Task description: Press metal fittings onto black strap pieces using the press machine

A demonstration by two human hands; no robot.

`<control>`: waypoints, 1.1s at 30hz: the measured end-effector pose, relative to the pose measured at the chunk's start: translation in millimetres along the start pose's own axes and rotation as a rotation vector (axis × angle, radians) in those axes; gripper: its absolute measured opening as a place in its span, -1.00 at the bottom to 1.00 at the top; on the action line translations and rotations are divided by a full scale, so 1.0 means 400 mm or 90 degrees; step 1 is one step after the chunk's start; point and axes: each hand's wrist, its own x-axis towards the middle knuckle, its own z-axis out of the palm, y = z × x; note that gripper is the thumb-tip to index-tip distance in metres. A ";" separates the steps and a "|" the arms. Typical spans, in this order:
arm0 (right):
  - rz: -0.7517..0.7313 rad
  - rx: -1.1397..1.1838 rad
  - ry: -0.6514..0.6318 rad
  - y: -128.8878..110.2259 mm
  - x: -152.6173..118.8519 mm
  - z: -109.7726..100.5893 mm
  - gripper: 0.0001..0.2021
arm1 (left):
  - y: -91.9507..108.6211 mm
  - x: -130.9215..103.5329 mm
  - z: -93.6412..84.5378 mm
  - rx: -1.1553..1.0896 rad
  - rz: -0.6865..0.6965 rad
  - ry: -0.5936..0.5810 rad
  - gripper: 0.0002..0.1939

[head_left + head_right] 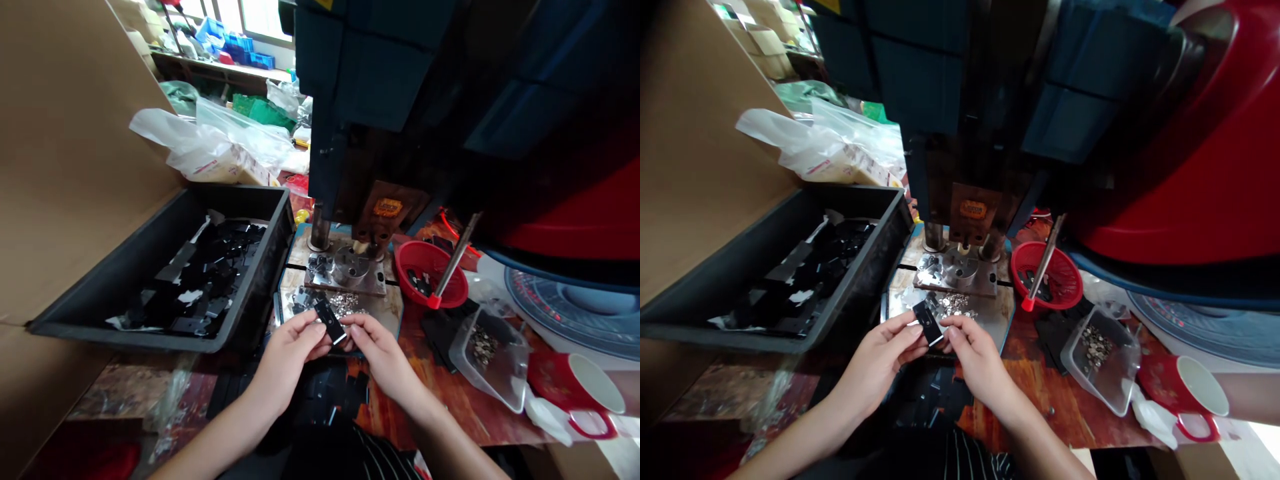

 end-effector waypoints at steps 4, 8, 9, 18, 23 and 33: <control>0.004 -0.008 -0.015 -0.004 -0.007 0.011 -0.74 | -0.003 0.000 0.009 -0.014 0.009 -0.010 -0.77; -0.148 -0.175 0.062 -0.005 -0.010 0.022 -0.83 | -0.008 0.002 0.018 -0.033 0.031 -0.049 -0.84; -0.218 -0.233 0.095 -0.003 -0.009 0.021 -0.86 | -0.009 0.003 0.019 -0.044 0.026 -0.058 -0.83; -0.450 -0.474 0.208 0.027 -0.010 -0.024 -0.73 | 0.000 0.005 0.010 -0.086 -0.071 -0.067 -0.72; -0.351 -0.300 0.129 0.006 -0.005 -0.024 -0.70 | 0.003 0.016 0.019 -0.022 -0.055 -0.027 -0.73; -0.257 -0.261 0.252 -0.016 0.162 -0.048 -0.84 | 0.053 0.170 0.062 0.433 0.415 0.020 -0.79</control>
